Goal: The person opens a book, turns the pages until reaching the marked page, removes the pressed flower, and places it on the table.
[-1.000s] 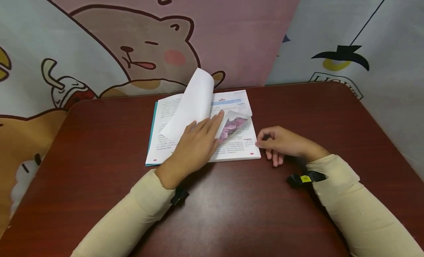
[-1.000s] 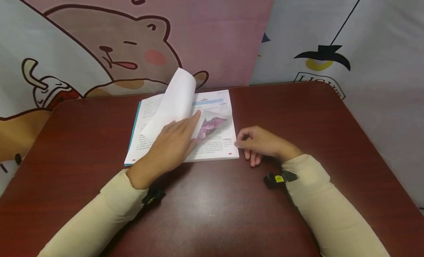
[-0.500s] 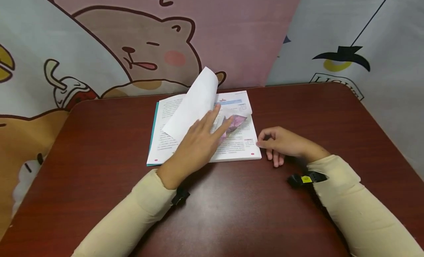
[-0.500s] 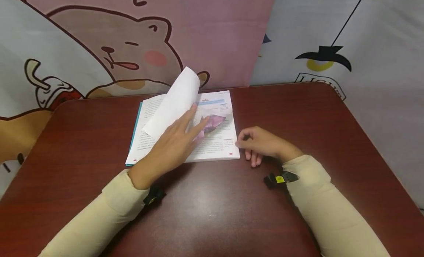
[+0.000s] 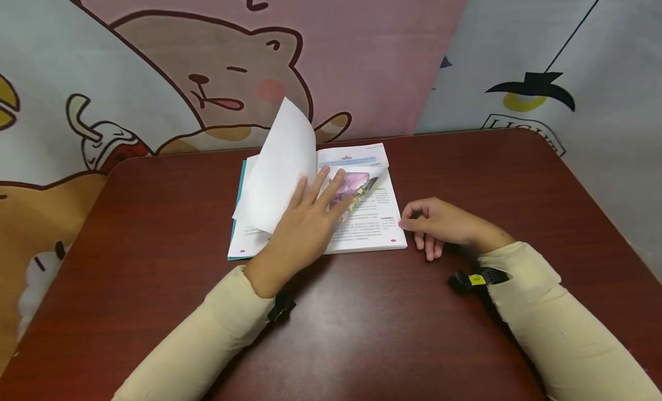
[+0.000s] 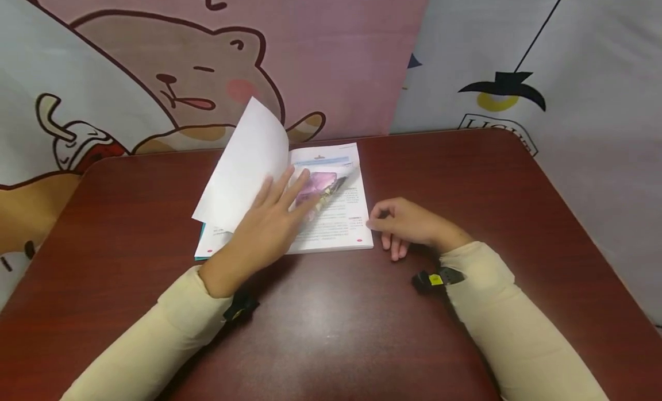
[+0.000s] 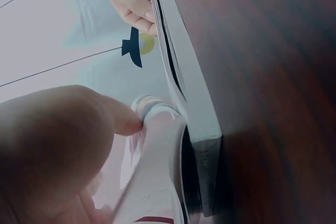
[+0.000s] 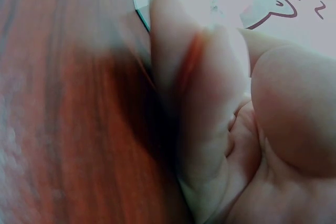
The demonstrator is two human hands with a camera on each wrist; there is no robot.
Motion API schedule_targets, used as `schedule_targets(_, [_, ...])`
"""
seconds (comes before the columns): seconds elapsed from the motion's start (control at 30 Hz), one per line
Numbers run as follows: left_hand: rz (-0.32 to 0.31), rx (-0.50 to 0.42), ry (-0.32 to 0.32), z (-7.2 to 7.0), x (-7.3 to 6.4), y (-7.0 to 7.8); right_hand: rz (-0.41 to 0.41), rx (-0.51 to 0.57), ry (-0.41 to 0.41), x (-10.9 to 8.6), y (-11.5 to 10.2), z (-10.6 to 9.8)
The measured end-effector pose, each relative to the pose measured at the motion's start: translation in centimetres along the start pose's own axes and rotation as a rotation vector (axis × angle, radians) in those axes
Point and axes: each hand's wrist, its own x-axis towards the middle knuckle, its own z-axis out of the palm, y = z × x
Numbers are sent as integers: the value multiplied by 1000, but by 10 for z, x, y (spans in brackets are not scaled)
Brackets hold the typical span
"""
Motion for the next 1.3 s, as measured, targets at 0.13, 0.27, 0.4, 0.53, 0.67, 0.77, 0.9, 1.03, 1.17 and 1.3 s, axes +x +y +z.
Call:
schedule_targets(0.13, [-24, 25, -1, 2, -1, 0, 4, 2, -2, 0, 1, 0])
schedule_targets(0.27, [-30, 45, 27, 3, -1, 0, 4, 6, 0, 0, 2, 0])
schedule_targets(0.4, [-20, 57, 49, 4, -2, 0, 3, 10, -2, 1, 3, -1])
schedule_targets(0.53, [2, 56, 63, 5, -2, -1, -1, 14, -5, 1, 3, -1])
schedule_targets(0.67, [23, 32, 44, 5, -2, -1, -7, 12, -8, 1, 2, 0])
schedule_targets(0.77, [33, 14, 18, 4, -3, -1, -4, 10, -10, 1, 2, 0])
schedule_targets(0.9, [54, 8, 4, 2, -4, -2, 1, 13, -9, 2, 2, 0])
schedule_targets(1.03, [76, 14, -14, 2, -4, -3, 6, 7, -9, 3, 1, 1])
schedule_targets(1.17, [90, 16, -56, 2, -5, -4, 7, 2, -9, 3, 1, 1])
schedule_targets(1.3, [97, 16, -83, 0, -5, -4, 11, 2, -11, 3, 0, 1])
